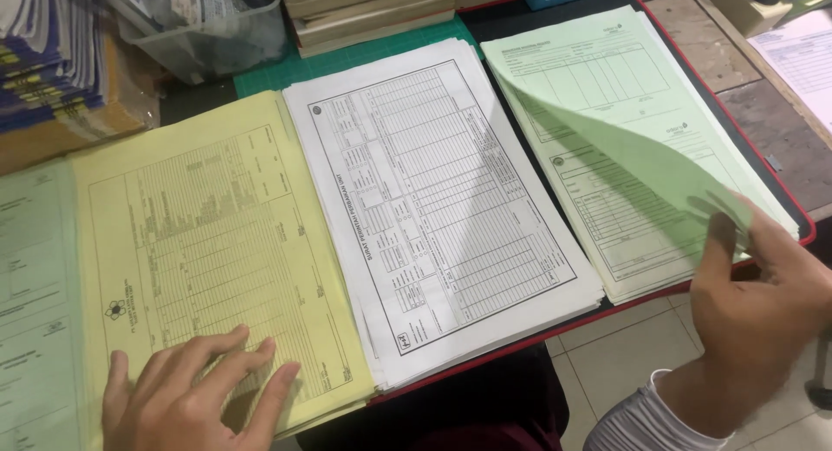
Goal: Organizing and reviewing printed forms and documents in a binder and loose stacks
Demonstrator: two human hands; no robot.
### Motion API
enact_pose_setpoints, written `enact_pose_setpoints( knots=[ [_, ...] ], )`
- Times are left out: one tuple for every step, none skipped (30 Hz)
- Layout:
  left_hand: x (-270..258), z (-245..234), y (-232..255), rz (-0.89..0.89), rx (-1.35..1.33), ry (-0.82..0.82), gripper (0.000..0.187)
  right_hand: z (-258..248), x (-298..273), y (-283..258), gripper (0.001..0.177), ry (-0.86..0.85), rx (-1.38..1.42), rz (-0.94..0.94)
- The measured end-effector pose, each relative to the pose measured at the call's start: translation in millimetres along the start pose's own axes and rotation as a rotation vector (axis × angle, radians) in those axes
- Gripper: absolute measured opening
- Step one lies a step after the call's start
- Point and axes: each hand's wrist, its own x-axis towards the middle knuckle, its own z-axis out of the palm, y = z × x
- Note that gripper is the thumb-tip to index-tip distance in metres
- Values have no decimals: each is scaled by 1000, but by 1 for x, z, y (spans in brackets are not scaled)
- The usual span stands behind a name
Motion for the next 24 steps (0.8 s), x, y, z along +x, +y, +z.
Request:
enact_pose_setpoints(
  knots=[
    [1, 1, -2, 39, -20, 13, 36, 3, 0, -2, 24, 55, 36, -112],
    [1, 3, -5, 77, -40, 27, 33, 6, -1, -4, 15, 111, 74, -224],
    [3, 4, -6, 61, -35, 29, 33, 7, 1, -15, 15, 103, 86, -234],
    [5, 6, -8, 98, -16, 18, 34, 9, 3, -26, 15, 89, 155, -317],
    [4, 7, -10, 134, 3, 1, 36, 9, 3, -38, 18, 70, 226, -397],
    [5, 5, -9, 117, 8, -4, 36, 10, 2, -43, 18, 58, 238, -404],
    [7, 2, -9, 134, -18, -42, 42, 13, 2, -49, 30, 4, 281, -465],
    [9, -2, -9, 150, -46, -80, 49, 15, 2, -55, 45, -49, 325, -526],
    [11, -5, -7, 133, -37, -77, 49, 18, -1, -64, 45, -52, 342, -535],
    [14, -8, -5, 179, -68, -52, 60, 21, -3, -73, 35, -84, 315, -577],
    [17, -10, -3, 228, -103, -28, 72, 22, -5, -81, 29, -116, 282, -619],
    [16, -14, 6, 215, -99, -26, 72, 23, -8, -96, 29, -119, 293, -626],
    [16, -18, 15, 328, -273, 56, 73, 23, -11, -111, 23, -152, 318, -646],
    [16, -21, 25, 442, -446, 141, 83, 23, -14, -125, 17, -184, 343, -665],
    [12, -23, 31, 431, -446, 143, 83, 22, -16, -138, 17, -190, 348, -673],
    [9, -25, 37, 510, -533, 136, 72, 21, -17, -152, 19, -227, 389, -702],
    [5, -26, 43, 586, -619, 131, 61, 20, -19, -165, 22, -266, 433, -734],
    [5, -28, 44, 572, -617, 136, 61, 21, -20, -175, 22, -273, 440, -744],
    [5, -30, 44, 578, -652, 218, 37, 22, -20, -185, 16, -270, 488, -755],
    [5, -33, 44, 585, -684, 301, 19, 23, -21, -196, 14, -268, 537, -765],
    [3, -34, 36, 564, -674, 310, 19, 25, -23, -199, 14, -277, 554, -780],
    [1, -36, 29, 550, -642, 320, 19, 26, -26, -202, 13, -258, 549, -772],
    [-2, -37, 21, 532, -609, 330, 19, 29, -28, -205, 13, -241, 546, -766],
    [-7, -39, 11, 508, -596, 339, 19, 31, -30, -206, 13, -251, 566, -782]
  ],
)
